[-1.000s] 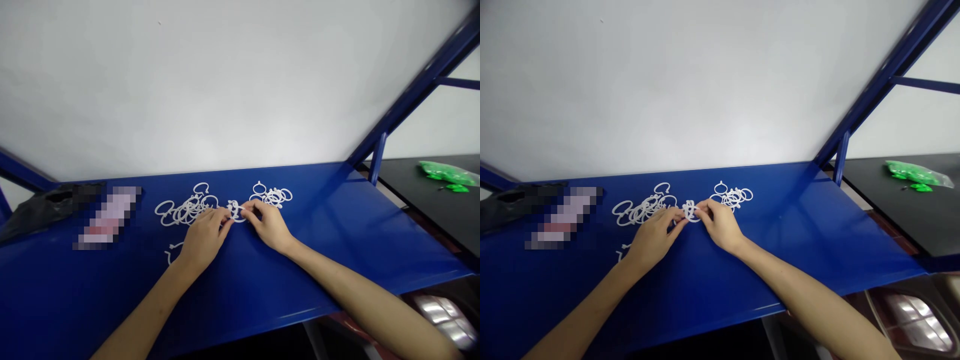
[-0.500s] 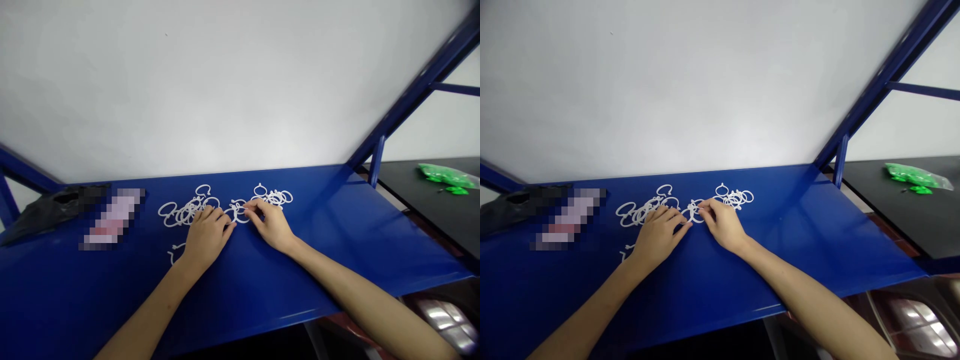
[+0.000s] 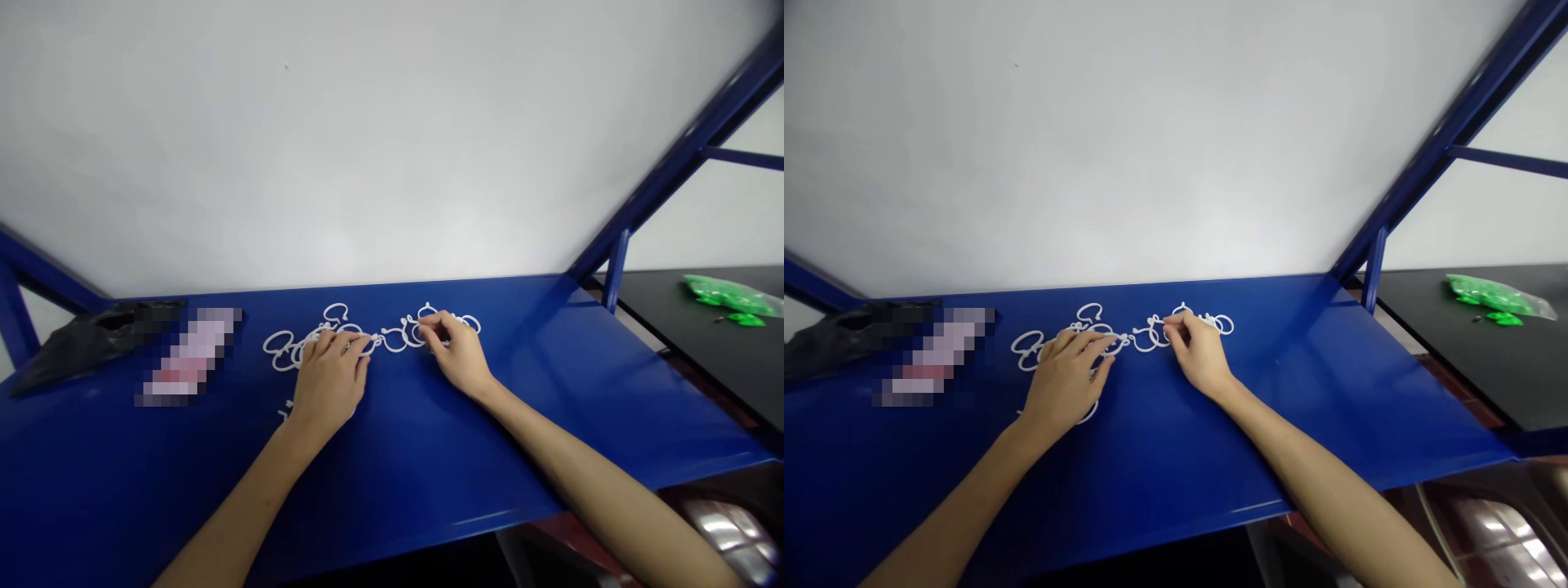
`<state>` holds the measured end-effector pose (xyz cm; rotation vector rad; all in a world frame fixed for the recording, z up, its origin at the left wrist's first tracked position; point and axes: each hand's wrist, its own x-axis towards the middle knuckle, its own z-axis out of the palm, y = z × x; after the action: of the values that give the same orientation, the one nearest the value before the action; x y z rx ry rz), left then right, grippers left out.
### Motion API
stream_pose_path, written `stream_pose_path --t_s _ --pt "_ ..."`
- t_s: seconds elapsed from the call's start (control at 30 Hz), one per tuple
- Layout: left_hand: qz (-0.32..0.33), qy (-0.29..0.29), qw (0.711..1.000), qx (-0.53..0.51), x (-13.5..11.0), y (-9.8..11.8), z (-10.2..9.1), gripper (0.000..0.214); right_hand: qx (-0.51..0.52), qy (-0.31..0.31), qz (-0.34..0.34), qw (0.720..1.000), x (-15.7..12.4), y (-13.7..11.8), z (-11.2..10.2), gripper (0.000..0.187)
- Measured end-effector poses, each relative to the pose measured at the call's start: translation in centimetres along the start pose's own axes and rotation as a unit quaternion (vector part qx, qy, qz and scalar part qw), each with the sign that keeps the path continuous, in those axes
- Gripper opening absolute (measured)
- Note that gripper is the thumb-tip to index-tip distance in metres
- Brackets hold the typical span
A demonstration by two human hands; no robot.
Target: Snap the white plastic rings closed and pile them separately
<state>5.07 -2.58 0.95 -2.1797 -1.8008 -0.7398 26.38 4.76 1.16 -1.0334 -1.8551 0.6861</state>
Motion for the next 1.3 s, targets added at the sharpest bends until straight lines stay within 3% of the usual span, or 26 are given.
stream_pose_path --t_s 0.23,0.4,0.63,0.83,0.9,1.07,1.2,1.3 --pt "-0.072 0.022 0.971 -0.226 0.4 1.1 -0.1 0.021 0.069 -0.093 -0.035 0.993 -1.5 -1.9 0.8 0.012" --pt "-0.095 0.028 0.953 -0.286 0.1 1.3 -0.1 0.022 0.08 -0.135 -0.067 0.985 -2.4 -2.6 0.7 0.015" --pt "-0.031 0.038 0.966 -0.255 -0.2 1.4 0.6 0.016 0.014 -0.158 -0.13 0.979 -2.5 -2.2 0.4 0.014" --pt "0.047 -0.029 0.997 -0.045 -0.1 2.9 1.9 0.039 -0.138 -0.002 -0.105 0.985 0.1 -0.2 -1.0 0.015" --pt "0.063 -0.041 0.997 -0.002 -0.2 3.0 2.1 0.032 -0.185 0.034 -0.063 0.98 1.1 1.2 -2.0 0.014" --pt "0.093 -0.03 0.995 0.004 -0.1 2.3 1.7 0.016 -0.276 0.048 -0.015 0.96 2.1 3.4 -3.5 0.016" --pt "0.146 0.015 0.988 -0.045 0.0 1.9 1.0 0.019 -0.222 0.037 -0.062 0.972 1.5 1.6 -3.0 0.017" --pt "0.152 0.057 0.984 -0.08 -0.1 2.0 0.7 0.016 -0.083 -0.055 -0.056 0.993 0.4 -0.6 -2.0 0.018"
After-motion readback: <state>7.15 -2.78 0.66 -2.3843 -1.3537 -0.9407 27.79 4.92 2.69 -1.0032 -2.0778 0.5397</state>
